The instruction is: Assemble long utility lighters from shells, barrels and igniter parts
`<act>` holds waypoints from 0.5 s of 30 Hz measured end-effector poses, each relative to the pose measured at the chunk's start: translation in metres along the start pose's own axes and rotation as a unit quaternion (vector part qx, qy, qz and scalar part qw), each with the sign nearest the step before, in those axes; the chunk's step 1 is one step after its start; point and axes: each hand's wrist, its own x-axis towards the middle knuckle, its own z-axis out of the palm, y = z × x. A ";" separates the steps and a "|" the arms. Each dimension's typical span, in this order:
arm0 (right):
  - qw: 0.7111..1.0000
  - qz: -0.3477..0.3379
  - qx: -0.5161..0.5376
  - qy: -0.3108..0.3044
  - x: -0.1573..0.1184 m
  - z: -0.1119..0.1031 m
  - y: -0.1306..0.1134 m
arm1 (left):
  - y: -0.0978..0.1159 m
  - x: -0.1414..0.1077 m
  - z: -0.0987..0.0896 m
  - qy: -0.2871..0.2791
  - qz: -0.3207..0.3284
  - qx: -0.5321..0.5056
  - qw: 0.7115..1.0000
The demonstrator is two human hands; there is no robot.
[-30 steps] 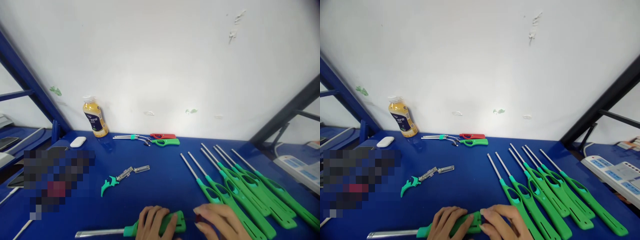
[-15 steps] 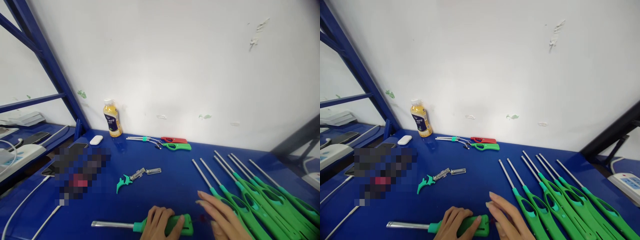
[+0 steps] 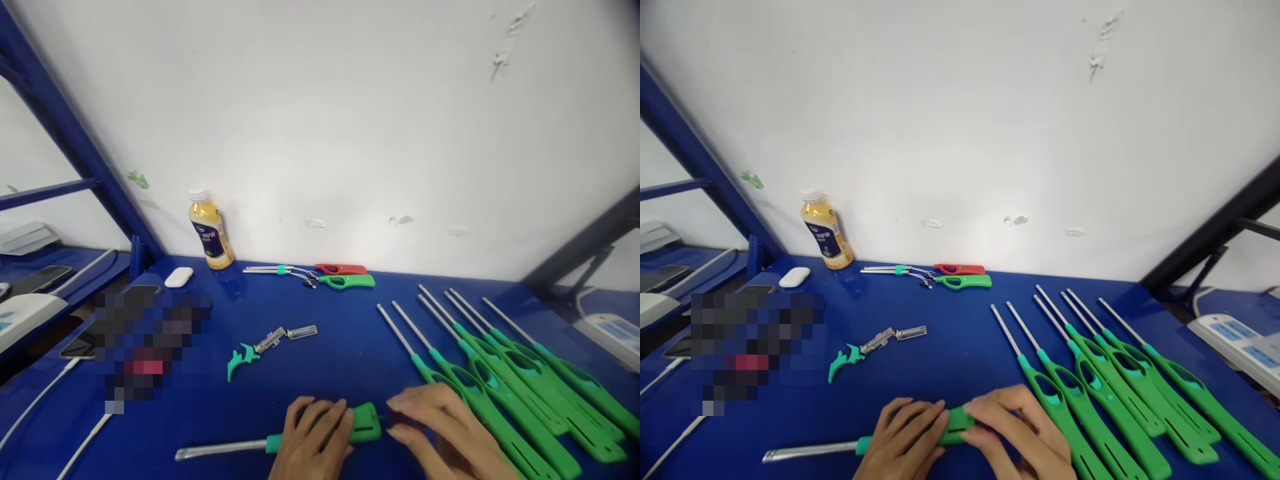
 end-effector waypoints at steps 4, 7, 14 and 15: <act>0.998 -0.005 -0.041 -0.044 0.003 -0.008 0.002 | 0.009 0.004 -0.013 -0.045 -0.039 -0.014 0.998; 0.998 0.027 0.005 -0.055 0.005 -0.010 -0.001 | 0.013 0.006 -0.021 -0.068 -0.066 -0.013 0.995; 0.998 0.034 -0.048 -0.028 0.007 -0.012 -0.003 | -0.001 0.008 -0.028 -0.088 -0.037 -0.036 0.995; 0.996 0.048 -0.056 -0.055 0.005 -0.014 -0.002 | -0.003 0.008 -0.029 -0.089 -0.035 -0.042 0.995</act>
